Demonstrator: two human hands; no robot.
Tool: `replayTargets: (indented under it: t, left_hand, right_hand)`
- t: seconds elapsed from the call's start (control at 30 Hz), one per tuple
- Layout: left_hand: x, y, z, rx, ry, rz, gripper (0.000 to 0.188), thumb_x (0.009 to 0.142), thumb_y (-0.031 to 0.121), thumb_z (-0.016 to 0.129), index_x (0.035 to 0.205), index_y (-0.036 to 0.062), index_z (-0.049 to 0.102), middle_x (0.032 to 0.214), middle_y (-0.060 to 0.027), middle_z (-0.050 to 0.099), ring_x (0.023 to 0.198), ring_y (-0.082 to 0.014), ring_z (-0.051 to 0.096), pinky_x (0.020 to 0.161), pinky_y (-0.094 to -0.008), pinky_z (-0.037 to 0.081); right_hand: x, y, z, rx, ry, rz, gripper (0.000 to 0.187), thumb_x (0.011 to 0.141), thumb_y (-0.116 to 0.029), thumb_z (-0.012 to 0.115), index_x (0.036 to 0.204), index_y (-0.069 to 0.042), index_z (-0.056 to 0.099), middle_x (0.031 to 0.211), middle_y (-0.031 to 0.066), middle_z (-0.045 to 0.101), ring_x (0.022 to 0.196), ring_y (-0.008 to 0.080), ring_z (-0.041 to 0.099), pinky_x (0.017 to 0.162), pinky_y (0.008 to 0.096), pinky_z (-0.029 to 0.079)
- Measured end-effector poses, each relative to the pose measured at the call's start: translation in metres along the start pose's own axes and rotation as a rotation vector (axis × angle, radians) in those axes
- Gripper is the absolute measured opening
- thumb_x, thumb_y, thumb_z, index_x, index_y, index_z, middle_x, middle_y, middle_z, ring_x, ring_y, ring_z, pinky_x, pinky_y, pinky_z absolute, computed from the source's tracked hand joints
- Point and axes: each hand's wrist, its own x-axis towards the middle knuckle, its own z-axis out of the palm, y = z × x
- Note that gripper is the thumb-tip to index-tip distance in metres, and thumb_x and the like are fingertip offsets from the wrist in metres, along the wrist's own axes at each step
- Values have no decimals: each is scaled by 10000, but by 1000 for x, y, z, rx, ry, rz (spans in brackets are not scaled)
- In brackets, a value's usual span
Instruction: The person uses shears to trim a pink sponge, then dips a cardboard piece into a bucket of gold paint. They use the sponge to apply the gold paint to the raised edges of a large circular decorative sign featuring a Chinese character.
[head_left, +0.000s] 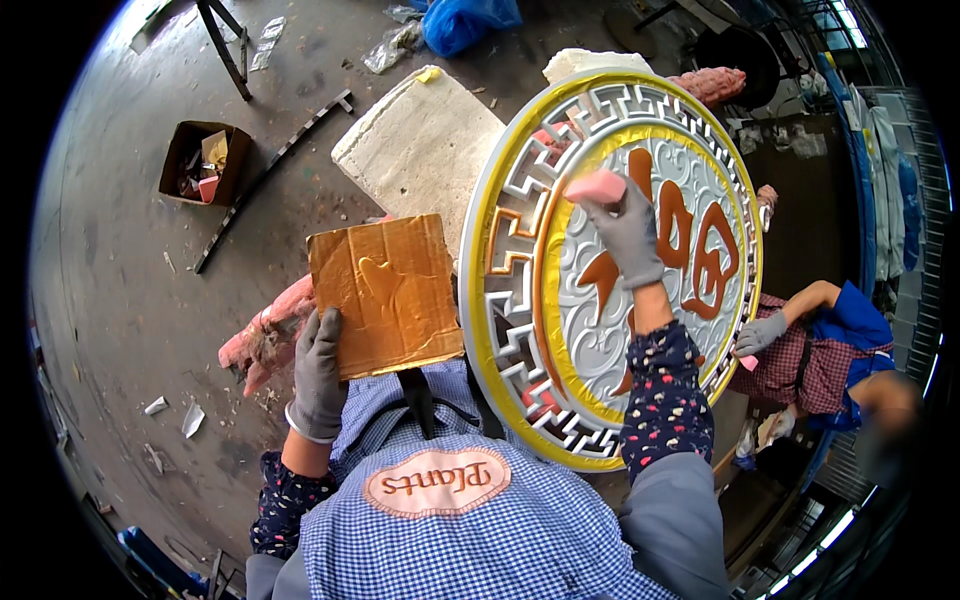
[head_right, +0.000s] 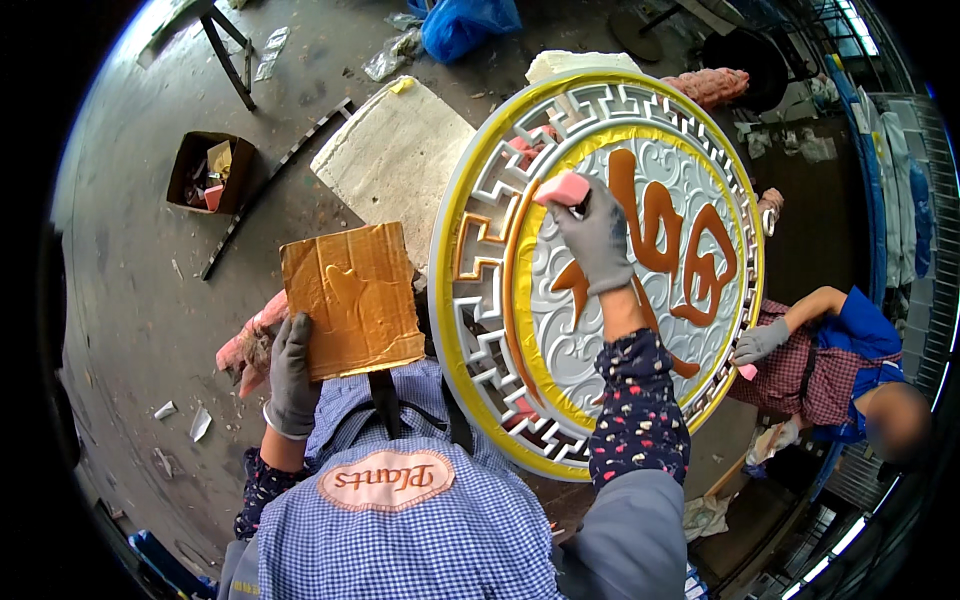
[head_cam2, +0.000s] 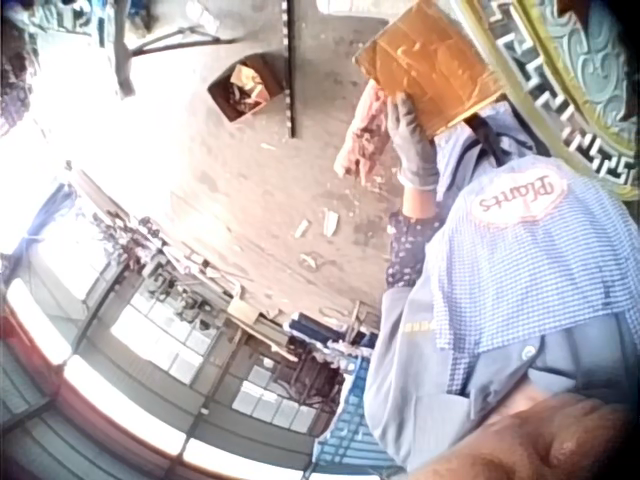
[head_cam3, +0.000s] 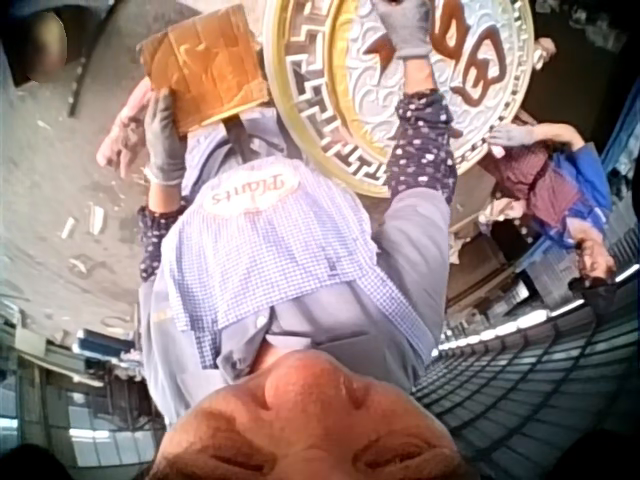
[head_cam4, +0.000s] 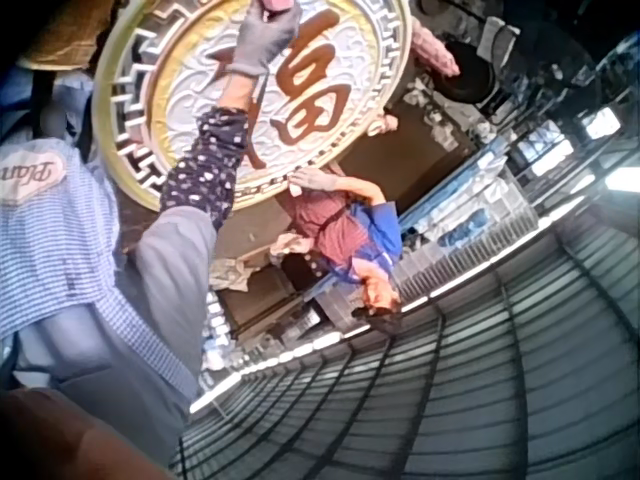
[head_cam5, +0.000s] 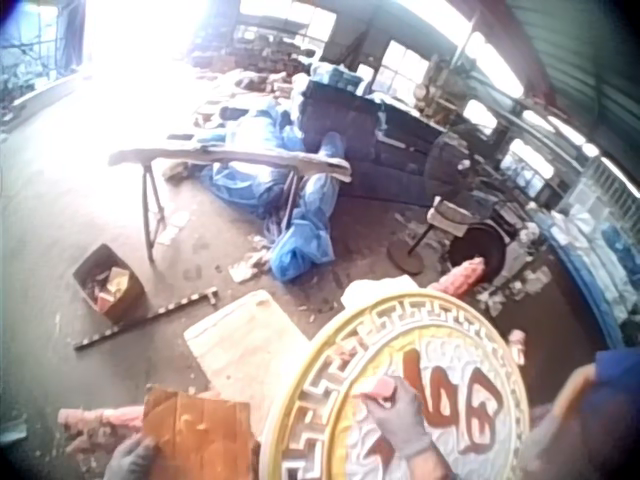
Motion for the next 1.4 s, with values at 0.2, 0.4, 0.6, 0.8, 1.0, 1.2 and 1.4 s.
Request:
replayTargets:
  t: [0.2,0.4,0.6,0.8,1.0,1.2,1.4]
  left_hand:
    - [-1,5,5,-37,63,-38,408,1129,341,505,1295,-12,627,1120,-11,655,1001,-73,580,885,-237,493]
    - [1,8,8,-80,11,-79,440,1124,366,508,1318,-14,617,1145,-17,662,1017,-77,588,897,-238,492]
    - [4,12,9,-48,2,-54,436,1128,359,496,1321,-13,617,1169,-23,670,1032,-78,593,899,-240,492]
    - [6,11,10,47,-13,8,448,1126,373,496,1322,-11,618,1171,-27,673,1038,-81,600,906,-251,496]
    - [9,4,1,-69,-67,-100,481,1113,328,539,1436,-29,553,1316,-38,643,1172,-106,611,997,-262,507]
    - [6,11,14,-33,-15,-51,466,1115,392,518,1337,-7,615,1171,-23,676,1031,-82,602,898,-245,496]
    - [4,11,12,66,-47,-4,462,1116,384,520,1333,-12,615,1161,-23,676,1021,-81,602,891,-246,498]
  right_hand:
    - [33,24,5,8,2,-2,326,840,-160,842,1100,-27,696,978,136,733,859,266,733,774,367,563]
    - [29,22,10,36,-73,9,353,838,-167,850,1124,-35,689,1007,153,740,905,305,743,797,373,572]
    - [-7,-21,5,-117,-185,-205,400,841,-203,847,1178,-78,672,1055,144,718,958,356,717,830,414,569]
    - [-52,-39,0,-173,-385,-245,346,816,-132,800,1134,-98,670,1039,132,703,953,366,691,812,449,546]
    - [-92,-55,-14,-230,-535,-306,354,762,-38,742,1102,-120,687,1033,102,707,956,352,686,831,451,520]
    - [-134,-56,-32,-236,-676,-283,332,761,-20,710,1082,-108,701,1039,107,725,968,343,694,834,456,524]
    - [-163,-56,-53,-222,-810,-228,291,766,-113,748,1053,-94,703,1004,101,732,941,342,700,807,459,531]
